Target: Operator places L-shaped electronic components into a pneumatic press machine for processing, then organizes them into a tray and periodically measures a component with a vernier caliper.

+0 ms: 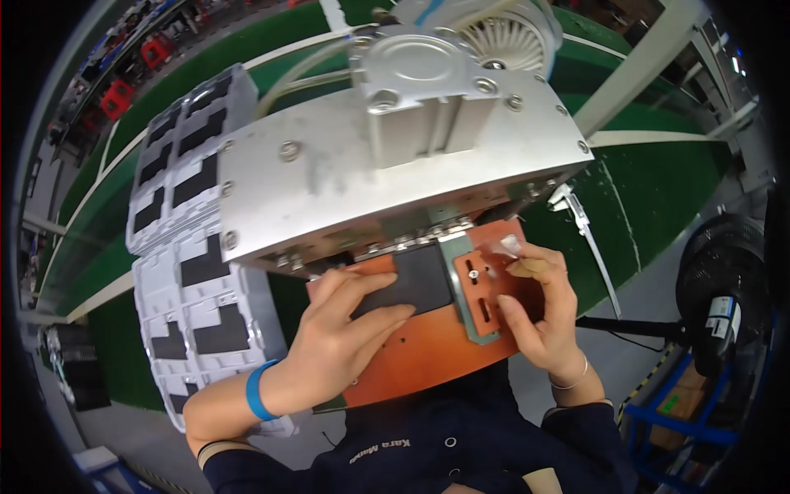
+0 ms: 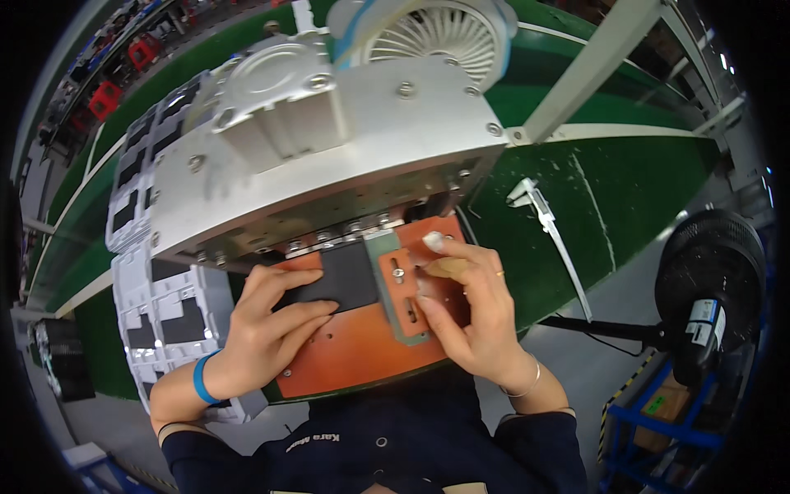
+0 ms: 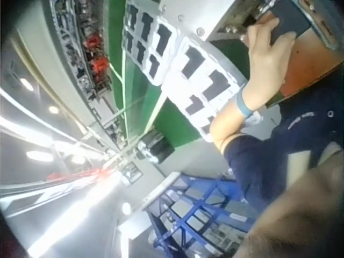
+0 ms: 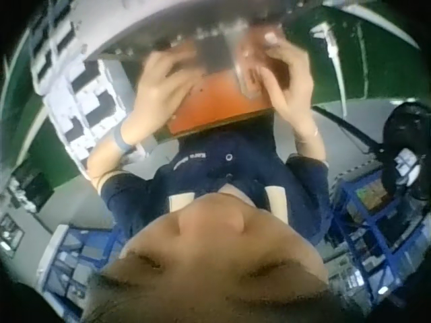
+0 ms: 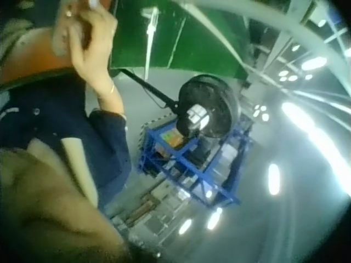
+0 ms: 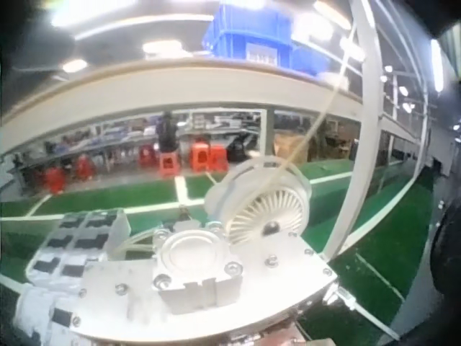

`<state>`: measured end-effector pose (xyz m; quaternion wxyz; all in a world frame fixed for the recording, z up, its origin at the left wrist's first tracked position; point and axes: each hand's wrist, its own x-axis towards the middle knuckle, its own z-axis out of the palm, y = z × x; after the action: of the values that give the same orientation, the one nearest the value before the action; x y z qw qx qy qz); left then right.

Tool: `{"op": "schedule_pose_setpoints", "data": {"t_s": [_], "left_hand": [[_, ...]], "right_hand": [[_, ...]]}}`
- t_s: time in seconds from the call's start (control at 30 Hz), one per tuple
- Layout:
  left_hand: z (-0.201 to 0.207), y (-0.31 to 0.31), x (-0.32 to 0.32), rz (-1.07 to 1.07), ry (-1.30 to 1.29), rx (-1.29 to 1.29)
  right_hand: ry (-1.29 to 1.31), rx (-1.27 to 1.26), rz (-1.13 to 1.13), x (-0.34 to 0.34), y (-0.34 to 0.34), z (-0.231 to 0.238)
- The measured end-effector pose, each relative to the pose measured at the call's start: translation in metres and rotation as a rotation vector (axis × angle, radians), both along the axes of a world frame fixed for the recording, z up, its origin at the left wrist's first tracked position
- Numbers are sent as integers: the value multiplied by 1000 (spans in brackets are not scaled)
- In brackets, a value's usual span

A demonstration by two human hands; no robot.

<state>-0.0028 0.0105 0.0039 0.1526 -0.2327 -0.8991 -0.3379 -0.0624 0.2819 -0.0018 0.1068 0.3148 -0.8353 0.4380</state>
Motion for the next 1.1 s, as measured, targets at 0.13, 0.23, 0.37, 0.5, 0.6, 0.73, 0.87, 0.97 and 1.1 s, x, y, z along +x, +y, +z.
{"op": "schedule_pose_setpoints", "data": {"t_s": [0.13, 0.23, 0.37, 0.5, 0.6, 0.73, 0.87, 0.97, 1.1], "left_hand": [[13, -1, 12, 34, -84, 82], [22, -13, 37, 71, -146, 52], [48, -66, 69, 148, -368, 193], [68, -195, 92, 533, -524, 42], [37, -310, 100, 716, -507, 107], [8, -373, 93, 705, -711, 155], [-24, -367, 86, 591, -481, 9], [-36, -344, 87, 766, -395, -53], [-29, -319, 94, 869, -374, -78]], "right_hand": [[-11, 18, -28, 4, -3, 1], [-44, -6, -61, 9, -3, -5], [-73, -23, -85, 13, -2, -12], [-31, 26, -88, 15, -6, -9], [36, 51, -100, 15, -13, -8], [77, 82, -118, 12, -12, -6], [57, 104, -138, 14, -14, -4], [50, 128, -149, 15, -13, -2], [57, 123, -150, 16, -13, -4]]}}
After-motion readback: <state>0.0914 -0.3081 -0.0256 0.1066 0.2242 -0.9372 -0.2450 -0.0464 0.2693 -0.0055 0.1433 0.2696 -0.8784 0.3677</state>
